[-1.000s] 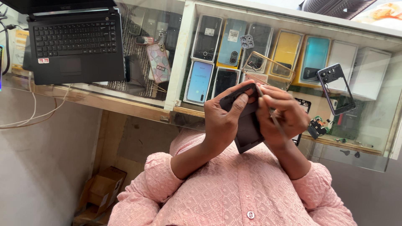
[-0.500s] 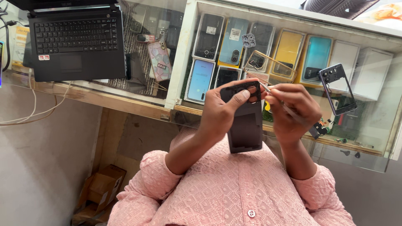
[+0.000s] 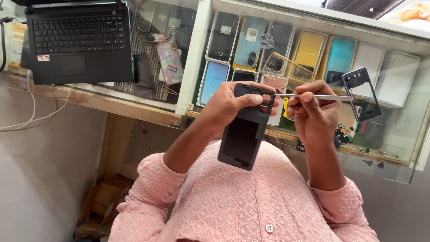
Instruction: The person works at a glass display counter repairing a smartphone. They hold a purple phone back panel and use a small metal tool to pry and work around its camera cutout, then pick up a black phone frame and continue prying and scraping along its edges with the tool, turning the frame as they work.
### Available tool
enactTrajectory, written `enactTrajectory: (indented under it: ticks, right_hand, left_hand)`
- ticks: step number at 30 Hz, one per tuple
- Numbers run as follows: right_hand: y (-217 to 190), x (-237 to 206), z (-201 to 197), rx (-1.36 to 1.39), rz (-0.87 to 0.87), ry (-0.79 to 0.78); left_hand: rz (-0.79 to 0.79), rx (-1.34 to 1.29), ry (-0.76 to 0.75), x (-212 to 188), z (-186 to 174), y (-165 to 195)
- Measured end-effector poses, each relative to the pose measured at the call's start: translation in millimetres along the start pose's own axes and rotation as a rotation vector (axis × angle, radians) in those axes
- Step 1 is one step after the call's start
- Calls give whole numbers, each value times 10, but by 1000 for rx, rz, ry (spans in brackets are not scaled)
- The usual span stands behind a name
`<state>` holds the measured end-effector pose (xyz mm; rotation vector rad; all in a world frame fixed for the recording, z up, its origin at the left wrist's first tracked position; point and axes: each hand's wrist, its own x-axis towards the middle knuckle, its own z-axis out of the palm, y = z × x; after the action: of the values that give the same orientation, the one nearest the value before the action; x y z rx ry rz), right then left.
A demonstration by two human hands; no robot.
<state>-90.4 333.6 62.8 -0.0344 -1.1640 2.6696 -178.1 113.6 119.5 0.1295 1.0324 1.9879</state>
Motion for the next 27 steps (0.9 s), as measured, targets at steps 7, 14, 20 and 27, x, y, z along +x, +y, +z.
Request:
enactTrajectory:
  ticks: [7,14,20,27]
  right_hand:
    - [-81,-27,-106,-89,96,-64]
    - [-70,-76,-246,-42,49,35]
    - [-21,-133,-279,-235,-101,-19]
    - [-312,-111,-352,-513,134,-210]
  left_hand:
    - [-26,112,-69,23,-185,33]
    - [-135,141,-52,45,-259,-7]
    - [-223,68,-65,34,-304,18]
    - [-250,136,-62,-47,-335,22]
